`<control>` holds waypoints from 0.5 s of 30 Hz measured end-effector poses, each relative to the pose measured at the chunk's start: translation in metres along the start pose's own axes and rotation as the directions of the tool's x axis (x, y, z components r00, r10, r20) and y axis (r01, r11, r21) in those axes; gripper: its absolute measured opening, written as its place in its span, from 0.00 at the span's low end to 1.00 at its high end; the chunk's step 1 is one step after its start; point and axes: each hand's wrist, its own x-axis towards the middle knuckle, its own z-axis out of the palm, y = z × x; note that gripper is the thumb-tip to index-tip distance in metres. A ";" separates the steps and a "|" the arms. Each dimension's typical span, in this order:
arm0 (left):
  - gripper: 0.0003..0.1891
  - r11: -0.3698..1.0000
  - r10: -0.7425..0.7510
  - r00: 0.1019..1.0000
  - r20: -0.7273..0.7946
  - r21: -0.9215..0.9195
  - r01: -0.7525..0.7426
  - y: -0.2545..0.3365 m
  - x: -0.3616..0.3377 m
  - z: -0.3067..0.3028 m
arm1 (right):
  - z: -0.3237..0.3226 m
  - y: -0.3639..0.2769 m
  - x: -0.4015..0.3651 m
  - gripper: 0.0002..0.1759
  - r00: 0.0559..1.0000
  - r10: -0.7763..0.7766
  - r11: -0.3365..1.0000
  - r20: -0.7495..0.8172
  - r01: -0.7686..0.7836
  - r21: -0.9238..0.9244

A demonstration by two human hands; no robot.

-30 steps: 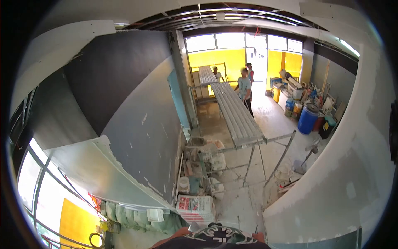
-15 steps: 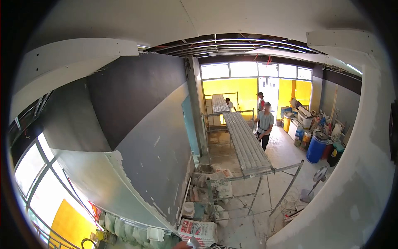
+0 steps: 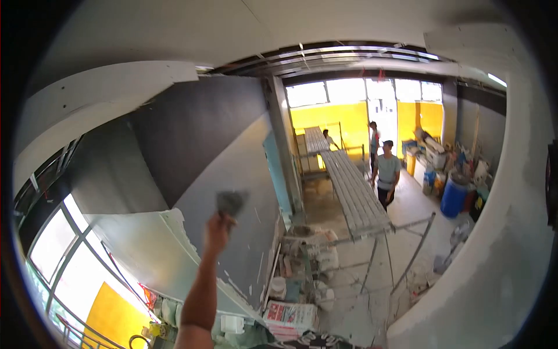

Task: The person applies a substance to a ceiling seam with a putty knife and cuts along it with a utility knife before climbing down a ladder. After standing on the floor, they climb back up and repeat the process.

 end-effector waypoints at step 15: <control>0.17 0.948 0.174 0.608 -0.775 -0.035 -0.317 0.105 0.176 -0.251 | 0.010 0.030 -0.036 0.19 0.982 0.085 0.996 -0.170 -0.079 0.041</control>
